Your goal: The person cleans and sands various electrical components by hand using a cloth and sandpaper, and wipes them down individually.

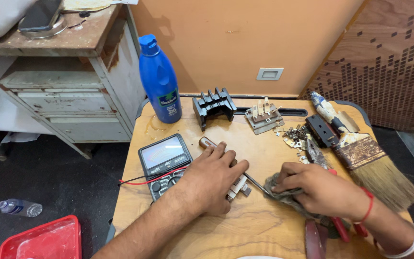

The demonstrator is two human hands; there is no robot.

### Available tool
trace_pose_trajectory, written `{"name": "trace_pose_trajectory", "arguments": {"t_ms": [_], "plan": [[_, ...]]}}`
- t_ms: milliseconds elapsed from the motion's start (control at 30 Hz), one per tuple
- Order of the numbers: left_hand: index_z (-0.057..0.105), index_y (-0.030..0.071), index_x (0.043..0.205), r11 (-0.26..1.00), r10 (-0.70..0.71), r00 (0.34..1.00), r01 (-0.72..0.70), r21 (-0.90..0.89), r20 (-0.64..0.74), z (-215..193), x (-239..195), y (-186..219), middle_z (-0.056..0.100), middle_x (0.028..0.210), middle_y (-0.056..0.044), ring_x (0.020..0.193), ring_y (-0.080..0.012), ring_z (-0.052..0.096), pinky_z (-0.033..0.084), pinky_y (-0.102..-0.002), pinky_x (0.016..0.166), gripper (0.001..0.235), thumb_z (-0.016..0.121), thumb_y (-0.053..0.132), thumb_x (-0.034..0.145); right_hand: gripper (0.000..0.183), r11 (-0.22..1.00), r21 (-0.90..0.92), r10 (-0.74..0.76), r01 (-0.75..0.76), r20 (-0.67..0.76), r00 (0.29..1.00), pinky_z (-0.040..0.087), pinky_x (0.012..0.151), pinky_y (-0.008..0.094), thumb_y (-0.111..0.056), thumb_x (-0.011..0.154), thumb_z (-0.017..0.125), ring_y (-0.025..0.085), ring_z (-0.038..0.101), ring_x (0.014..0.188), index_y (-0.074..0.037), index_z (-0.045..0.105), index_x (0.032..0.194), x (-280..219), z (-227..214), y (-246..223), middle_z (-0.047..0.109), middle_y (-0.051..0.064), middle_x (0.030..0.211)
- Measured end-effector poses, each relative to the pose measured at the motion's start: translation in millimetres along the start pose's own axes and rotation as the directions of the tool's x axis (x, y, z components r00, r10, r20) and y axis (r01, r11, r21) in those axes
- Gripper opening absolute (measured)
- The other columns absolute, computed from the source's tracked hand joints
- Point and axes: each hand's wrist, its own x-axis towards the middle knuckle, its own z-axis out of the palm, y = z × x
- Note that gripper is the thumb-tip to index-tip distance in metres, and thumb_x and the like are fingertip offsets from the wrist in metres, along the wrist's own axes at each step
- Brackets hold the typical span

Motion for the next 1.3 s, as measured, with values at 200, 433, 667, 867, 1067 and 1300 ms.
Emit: {"name": "trace_pose_trajectory", "arguments": {"t_ms": [200,433,667,867,1067,1300], "plan": [[0.055,0.017,0.136,0.996,0.057,0.998,-0.060,0.068,0.041,3.9,3.4,4.4,0.046,0.143,-0.024,0.143,-0.0506,0.030,0.026,-0.060,0.115,0.080,0.085,0.024,0.062,0.047,0.999,-0.010,0.032,-0.036,-0.302,0.953,0.057,0.086,0.036,0.006,0.068,0.061,0.029,0.070,0.097,-0.008,0.078,0.109,14.6,-19.9,15.3,0.072,0.011,0.107],[0.059,0.014,0.127,0.996,0.009,0.996,-0.016,0.086,0.084,-0.4,8.7,6.1,0.044,0.143,-0.025,0.145,-0.0490,0.027,0.022,-0.060,0.119,0.057,0.079,0.023,0.075,0.045,0.938,-0.345,-0.124,0.006,-0.320,0.939,0.053,0.094,0.042,0.003,0.069,0.063,0.038,0.065,0.104,0.001,0.072,0.113,53.5,12.7,16.1,0.068,0.019,0.115],[0.059,0.017,0.131,0.996,-0.034,0.991,0.023,0.091,0.126,-10.1,4.4,2.7,0.036,0.152,-0.022,0.148,-0.0464,0.020,0.019,-0.060,0.119,0.061,0.078,0.018,0.074,0.039,0.928,-0.361,0.019,-0.095,-0.210,0.977,0.051,0.094,0.041,-0.001,0.072,0.065,0.035,0.064,0.106,-0.001,0.073,0.110,18.3,26.7,2.7,0.069,0.018,0.111],[0.055,0.019,0.136,0.995,-0.085,0.974,0.071,0.073,0.210,-20.5,2.6,4.6,0.029,0.158,-0.020,0.150,-0.0470,0.014,0.018,-0.059,0.120,0.065,0.078,0.017,0.075,0.042,0.998,0.018,-0.061,0.064,-0.127,0.990,0.057,0.089,0.037,-0.002,0.066,0.066,0.027,0.072,0.099,-0.007,0.079,0.106,-4.9,13.6,-5.5,0.078,0.007,0.109],[0.053,0.019,0.138,0.996,-0.081,0.965,0.070,0.052,0.251,-25.7,-0.7,2.1,0.028,0.158,-0.019,0.151,-0.0446,0.012,0.020,-0.057,0.120,0.073,0.079,0.013,0.070,0.037,0.997,-0.079,-0.046,0.017,-0.392,0.919,0.059,0.082,0.038,-0.004,0.074,0.064,0.031,0.075,0.093,-0.005,0.075,0.110,14.7,-17.7,10.5,0.074,0.012,0.110],[0.054,0.023,0.141,0.994,-0.094,0.965,0.078,0.074,0.245,-23.5,-1.1,0.6,0.027,0.159,-0.016,0.151,-0.0435,0.014,0.021,-0.058,0.120,0.079,0.080,0.011,0.067,0.026,0.956,-0.232,0.099,-0.177,-0.311,0.945,0.057,0.074,0.043,-0.006,0.080,0.067,0.037,0.069,0.083,-0.006,0.074,0.106,51.4,17.4,-2.1,0.067,0.015,0.105]]}}
